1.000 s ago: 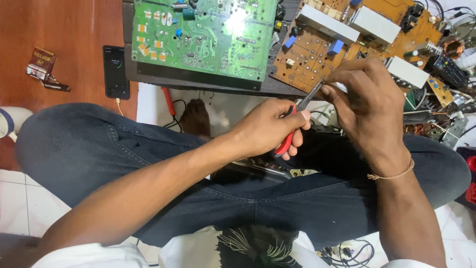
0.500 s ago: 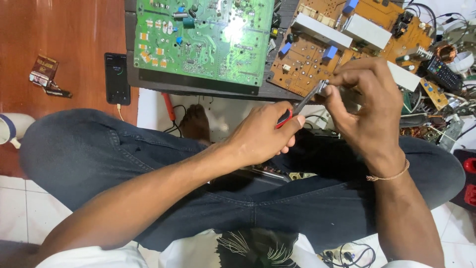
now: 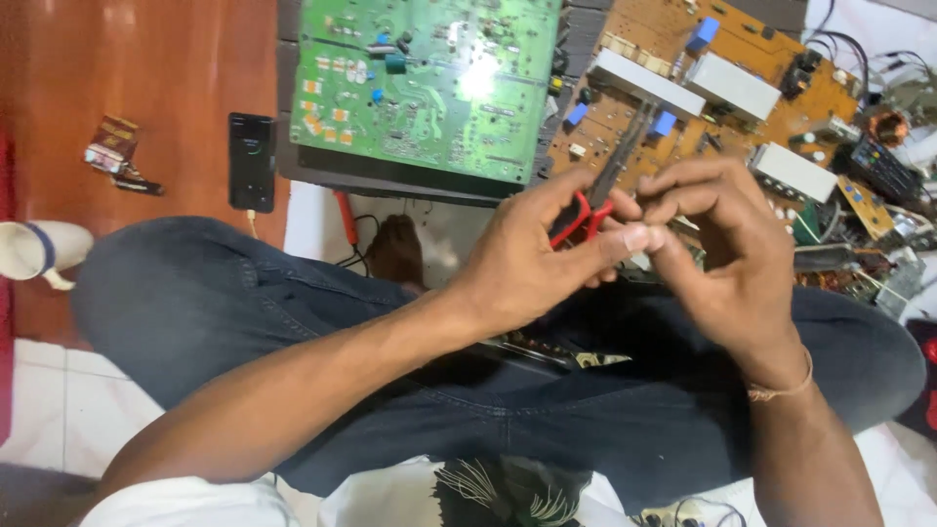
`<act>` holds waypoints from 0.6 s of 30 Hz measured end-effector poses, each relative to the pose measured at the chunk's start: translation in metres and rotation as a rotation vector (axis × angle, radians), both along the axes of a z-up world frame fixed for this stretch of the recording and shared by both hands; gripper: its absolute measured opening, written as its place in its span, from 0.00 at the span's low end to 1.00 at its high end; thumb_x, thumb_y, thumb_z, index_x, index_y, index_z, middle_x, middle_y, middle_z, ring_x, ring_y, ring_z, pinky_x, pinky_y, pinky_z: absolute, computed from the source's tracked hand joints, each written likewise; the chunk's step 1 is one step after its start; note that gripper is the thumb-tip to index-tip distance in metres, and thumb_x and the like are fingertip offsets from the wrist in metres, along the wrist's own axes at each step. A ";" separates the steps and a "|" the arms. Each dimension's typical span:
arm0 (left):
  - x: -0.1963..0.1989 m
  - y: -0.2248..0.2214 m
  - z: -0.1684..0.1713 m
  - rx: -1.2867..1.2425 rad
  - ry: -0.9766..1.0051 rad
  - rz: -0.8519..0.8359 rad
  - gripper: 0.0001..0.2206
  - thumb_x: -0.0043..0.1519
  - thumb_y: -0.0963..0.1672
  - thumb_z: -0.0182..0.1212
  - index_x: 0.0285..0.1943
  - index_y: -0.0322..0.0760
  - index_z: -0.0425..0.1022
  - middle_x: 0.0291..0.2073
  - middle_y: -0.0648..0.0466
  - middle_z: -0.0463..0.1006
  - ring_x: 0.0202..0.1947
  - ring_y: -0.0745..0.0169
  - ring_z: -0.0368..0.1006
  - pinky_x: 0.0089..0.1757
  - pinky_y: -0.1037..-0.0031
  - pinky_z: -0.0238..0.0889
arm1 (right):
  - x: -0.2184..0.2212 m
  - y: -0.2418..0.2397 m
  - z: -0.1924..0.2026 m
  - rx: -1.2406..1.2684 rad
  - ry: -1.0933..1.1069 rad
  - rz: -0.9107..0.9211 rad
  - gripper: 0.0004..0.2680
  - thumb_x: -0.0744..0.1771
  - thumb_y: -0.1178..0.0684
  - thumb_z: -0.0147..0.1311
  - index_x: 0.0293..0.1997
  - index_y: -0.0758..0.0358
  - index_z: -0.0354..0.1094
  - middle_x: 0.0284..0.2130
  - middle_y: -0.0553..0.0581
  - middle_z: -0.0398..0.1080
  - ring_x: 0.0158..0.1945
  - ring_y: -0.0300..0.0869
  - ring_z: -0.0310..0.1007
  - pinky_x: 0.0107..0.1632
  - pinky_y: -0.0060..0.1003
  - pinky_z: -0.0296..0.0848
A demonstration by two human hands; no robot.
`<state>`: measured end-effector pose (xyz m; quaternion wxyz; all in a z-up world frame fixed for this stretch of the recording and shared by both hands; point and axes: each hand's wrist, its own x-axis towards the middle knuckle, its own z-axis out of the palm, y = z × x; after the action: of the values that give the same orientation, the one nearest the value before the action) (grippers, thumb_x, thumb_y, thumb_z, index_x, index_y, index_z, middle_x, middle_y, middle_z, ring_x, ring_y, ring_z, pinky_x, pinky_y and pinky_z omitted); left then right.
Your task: The person is using pliers to cut and remove various electronic components and wires from several circuit boards for disassembly.
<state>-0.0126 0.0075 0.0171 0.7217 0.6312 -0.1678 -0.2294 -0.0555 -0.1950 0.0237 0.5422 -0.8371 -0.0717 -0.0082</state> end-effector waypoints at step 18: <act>0.091 0.102 0.018 0.828 -0.711 0.430 0.03 0.65 0.40 0.64 0.38 0.34 0.77 0.21 0.54 0.77 0.15 0.65 0.71 0.19 0.71 0.67 | -0.003 -0.014 -0.002 -0.384 -0.207 -0.063 0.06 0.71 0.69 0.62 0.52 0.80 0.71 0.50 0.69 0.66 0.45 0.48 0.65 0.44 0.38 0.66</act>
<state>0.0785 0.1092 0.0351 0.3447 0.9187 -0.1640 0.1014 -0.0585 -0.2092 0.0218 0.3621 -0.9215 -0.1011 -0.0973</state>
